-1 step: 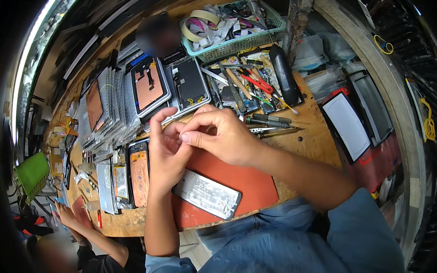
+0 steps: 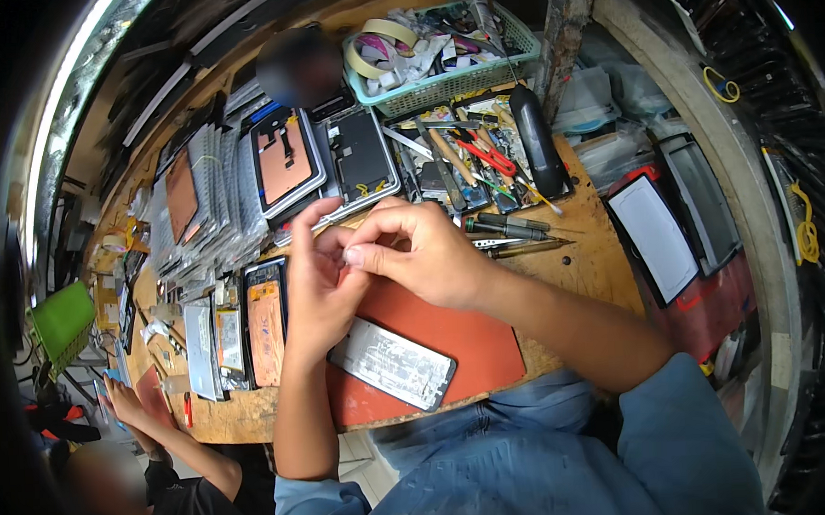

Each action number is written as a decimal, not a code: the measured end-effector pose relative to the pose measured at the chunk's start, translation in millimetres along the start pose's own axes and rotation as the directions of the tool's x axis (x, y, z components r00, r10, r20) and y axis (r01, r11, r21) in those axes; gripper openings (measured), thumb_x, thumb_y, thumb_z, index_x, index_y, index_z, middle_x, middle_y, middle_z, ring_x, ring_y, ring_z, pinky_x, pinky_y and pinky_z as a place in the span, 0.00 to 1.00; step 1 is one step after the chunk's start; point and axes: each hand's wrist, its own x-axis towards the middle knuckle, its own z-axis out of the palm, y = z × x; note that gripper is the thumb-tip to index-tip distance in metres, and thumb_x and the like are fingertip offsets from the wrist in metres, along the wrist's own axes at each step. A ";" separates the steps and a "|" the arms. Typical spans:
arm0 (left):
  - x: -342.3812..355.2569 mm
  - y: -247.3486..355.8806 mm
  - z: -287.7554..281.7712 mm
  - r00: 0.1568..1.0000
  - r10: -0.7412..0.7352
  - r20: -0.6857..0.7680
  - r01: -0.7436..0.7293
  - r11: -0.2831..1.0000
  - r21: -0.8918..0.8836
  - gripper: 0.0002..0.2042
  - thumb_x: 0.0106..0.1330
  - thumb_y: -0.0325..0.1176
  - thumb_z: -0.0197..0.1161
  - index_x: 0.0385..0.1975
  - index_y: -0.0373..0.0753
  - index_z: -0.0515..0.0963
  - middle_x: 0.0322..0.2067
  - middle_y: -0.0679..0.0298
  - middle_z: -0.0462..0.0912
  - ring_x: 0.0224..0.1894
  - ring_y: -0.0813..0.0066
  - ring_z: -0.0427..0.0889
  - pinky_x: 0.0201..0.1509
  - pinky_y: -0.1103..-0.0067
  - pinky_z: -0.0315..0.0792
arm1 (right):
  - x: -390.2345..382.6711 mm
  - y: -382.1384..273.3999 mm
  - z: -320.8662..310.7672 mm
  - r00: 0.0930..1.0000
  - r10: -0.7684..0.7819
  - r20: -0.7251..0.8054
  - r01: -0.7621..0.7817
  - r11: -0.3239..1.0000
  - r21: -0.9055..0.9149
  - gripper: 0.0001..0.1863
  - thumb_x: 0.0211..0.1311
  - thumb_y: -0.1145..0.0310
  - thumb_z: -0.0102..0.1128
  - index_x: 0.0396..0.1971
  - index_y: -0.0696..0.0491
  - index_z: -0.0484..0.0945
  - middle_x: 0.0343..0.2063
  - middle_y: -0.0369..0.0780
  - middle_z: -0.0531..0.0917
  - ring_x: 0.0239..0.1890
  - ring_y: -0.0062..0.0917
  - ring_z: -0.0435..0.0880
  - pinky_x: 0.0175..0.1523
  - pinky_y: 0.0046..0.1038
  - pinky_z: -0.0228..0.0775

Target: The person cleans the back of a disassembled smartphone with a cloth, then uses a screwdriver to remove screws. They brush the surface with a toothbrush, apply adhesive tape, and use pliers to adjust internal components. The person continues to clean and reposition parts on the phone's back panel.

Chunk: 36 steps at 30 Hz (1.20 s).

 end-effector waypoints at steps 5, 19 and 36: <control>-9.4 33.2 -39.9 0.971 0.211 -0.110 -0.063 0.675 0.735 0.18 0.74 0.23 0.67 0.63 0.36 0.80 0.38 0.55 0.89 0.39 0.64 0.87 0.47 0.71 0.80 | 8.6 -26.0 -9.1 0.972 0.214 -0.099 -0.219 0.975 -0.045 0.09 0.78 0.66 0.72 0.42 0.56 0.87 0.31 0.31 0.87 0.31 0.10 0.81 0.38 0.19 0.75; -188.7 -5.0 -18.3 0.889 0.344 -0.303 0.089 0.520 0.850 0.12 0.63 0.25 0.70 0.46 0.43 0.89 0.41 0.65 0.88 0.54 0.61 0.83 0.71 0.59 0.60 | -54.2 -24.9 73.8 0.641 0.767 0.011 -0.757 0.635 -0.151 0.16 0.79 0.62 0.70 0.37 0.61 0.85 0.27 0.42 0.89 0.25 0.21 0.90 0.29 0.22 0.82; -181.3 -15.7 -16.0 0.901 0.316 -0.297 0.101 0.515 0.851 0.15 0.61 0.29 0.71 0.48 0.44 0.92 0.39 0.69 0.86 0.54 0.64 0.82 0.74 0.55 0.58 | -38.3 -29.4 99.5 0.568 0.814 -0.120 -0.811 0.530 -0.246 0.15 0.79 0.66 0.68 0.33 0.62 0.84 0.25 0.42 0.89 0.23 0.21 0.89 0.26 0.22 0.79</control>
